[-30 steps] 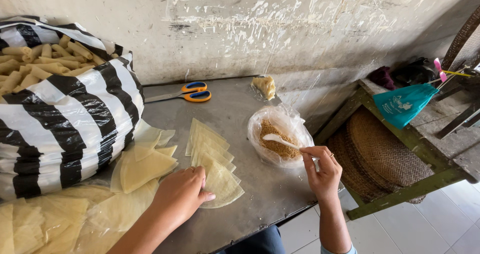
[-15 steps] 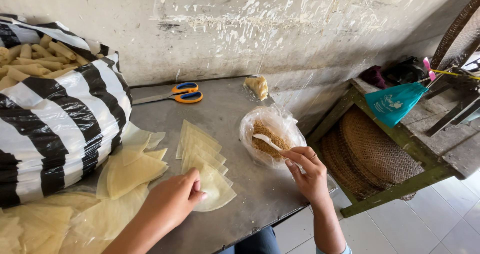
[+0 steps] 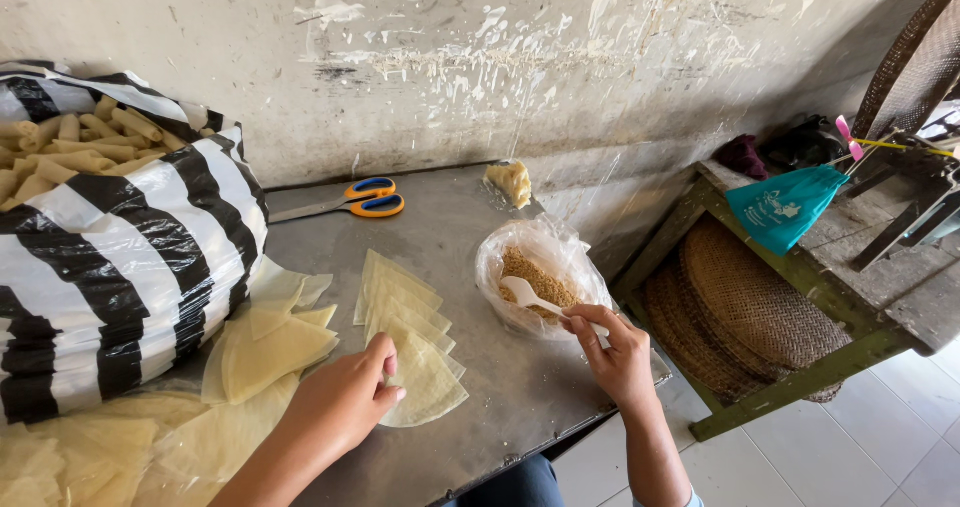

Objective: The person places a filling onto a wrapper, folds the edges over, and rolls it into a cylinder, repeating this for several wrappers.

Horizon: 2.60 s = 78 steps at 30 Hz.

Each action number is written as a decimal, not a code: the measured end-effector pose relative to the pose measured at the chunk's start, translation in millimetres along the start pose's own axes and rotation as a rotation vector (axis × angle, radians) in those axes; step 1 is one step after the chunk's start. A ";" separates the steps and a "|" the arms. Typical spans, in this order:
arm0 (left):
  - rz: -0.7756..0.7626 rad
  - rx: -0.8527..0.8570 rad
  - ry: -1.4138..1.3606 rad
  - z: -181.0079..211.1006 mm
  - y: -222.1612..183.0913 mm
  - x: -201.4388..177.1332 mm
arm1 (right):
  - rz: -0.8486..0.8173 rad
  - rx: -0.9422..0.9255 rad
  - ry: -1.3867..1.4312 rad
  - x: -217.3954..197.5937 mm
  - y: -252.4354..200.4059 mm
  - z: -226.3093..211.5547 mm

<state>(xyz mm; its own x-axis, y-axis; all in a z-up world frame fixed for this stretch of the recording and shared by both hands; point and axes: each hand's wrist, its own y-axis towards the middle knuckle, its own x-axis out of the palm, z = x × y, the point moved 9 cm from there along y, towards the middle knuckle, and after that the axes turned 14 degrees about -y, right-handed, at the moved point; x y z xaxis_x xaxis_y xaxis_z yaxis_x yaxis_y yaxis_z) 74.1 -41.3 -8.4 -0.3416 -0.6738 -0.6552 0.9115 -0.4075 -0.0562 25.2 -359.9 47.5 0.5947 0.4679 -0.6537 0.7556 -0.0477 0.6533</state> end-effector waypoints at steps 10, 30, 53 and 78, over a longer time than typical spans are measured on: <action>-0.021 -0.001 0.019 -1.5 -1.3 1.0 | -0.011 0.214 0.206 11.5 -4.8 34.7; -0.101 -0.020 -0.041 -1.2 -1.8 -0.7 | -0.067 0.155 0.162 11.6 -1.7 24.9; -0.207 -0.030 -0.102 7.0 -13.9 -12.9 | 0.120 0.395 0.610 -4.4 -18.8 22.6; -0.149 0.136 0.024 13.1 -15.5 -6.6 | -0.185 -0.258 0.414 29.9 -75.5 -73.6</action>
<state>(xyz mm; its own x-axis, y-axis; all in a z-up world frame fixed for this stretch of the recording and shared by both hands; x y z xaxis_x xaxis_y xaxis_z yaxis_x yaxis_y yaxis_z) 59.2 -38.6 6.6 -0.4631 -0.5858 -0.6651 0.8116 -0.5819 -0.0525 -34.3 -277.4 6.7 0.2604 0.7600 -0.5955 0.7145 0.2632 0.6483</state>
